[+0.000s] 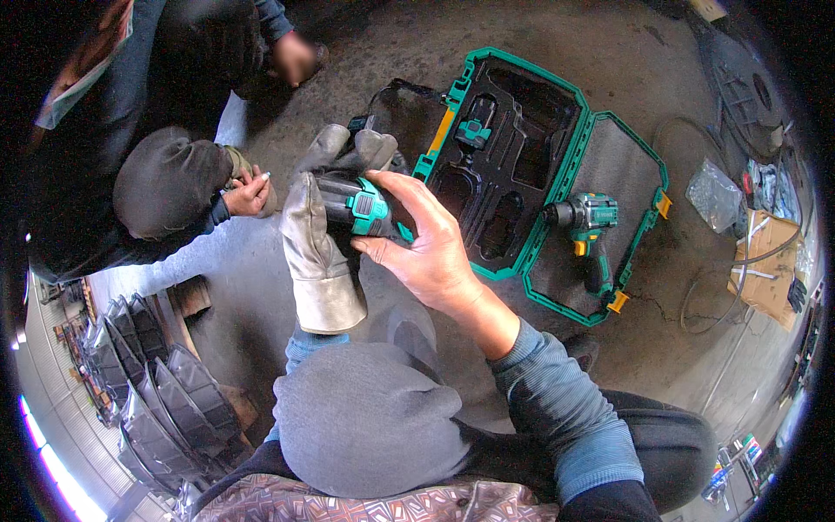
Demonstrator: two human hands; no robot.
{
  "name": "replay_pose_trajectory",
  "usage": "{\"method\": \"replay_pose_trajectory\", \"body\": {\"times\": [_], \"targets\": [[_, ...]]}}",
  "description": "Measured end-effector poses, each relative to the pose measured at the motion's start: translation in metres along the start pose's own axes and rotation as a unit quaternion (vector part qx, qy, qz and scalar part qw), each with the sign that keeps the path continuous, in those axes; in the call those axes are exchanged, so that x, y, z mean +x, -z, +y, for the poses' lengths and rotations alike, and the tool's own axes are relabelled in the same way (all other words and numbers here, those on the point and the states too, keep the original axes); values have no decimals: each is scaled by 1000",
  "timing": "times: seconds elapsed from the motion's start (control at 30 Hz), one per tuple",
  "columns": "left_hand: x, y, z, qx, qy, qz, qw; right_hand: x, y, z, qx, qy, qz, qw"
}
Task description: The person sits on the floor and assembles a cordless drill by attaching a battery pack to the tool. They handle the battery and drill, then place the assembled drill into a green carrying case.
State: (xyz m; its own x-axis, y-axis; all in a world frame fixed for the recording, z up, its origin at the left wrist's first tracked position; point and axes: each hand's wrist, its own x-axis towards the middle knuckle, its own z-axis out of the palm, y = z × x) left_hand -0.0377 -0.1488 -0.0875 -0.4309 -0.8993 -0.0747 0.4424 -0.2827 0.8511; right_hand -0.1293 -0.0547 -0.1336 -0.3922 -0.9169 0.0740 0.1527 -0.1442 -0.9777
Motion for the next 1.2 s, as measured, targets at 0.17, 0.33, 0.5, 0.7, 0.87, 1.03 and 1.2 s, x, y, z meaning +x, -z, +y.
{"method": "replay_pose_trajectory", "body": {"times": [0.17, 0.33, 0.5, 0.7, 0.87, 1.03, 1.2], "targets": [[-2, 5, 7, 16, 16, -5, 1000, 1, -4, -17, 234, -141, -11, 962], [0, 11, 2, 8, 31, -15, 999, 9, 3, -13, 284, -217, -34, 933], [9, 10, -5, -8, 51, -33, 998, 3, 2, -9, 367, -253, 5, 895], [10, 12, -9, -14, 67, -38, 997, 4, -8, -8, 344, -222, 101, 907], [3, 11, -6, 17, 64, -28, 997, -1, -16, -6, 314, -227, 133, 912], [-7, 13, 0, 48, 64, -18, 997, -6, -29, -9, 295, -238, 164, 911], [-17, 14, -2, 70, 66, -12, 995, -11, -32, -9, 306, -256, 178, 900]]}}
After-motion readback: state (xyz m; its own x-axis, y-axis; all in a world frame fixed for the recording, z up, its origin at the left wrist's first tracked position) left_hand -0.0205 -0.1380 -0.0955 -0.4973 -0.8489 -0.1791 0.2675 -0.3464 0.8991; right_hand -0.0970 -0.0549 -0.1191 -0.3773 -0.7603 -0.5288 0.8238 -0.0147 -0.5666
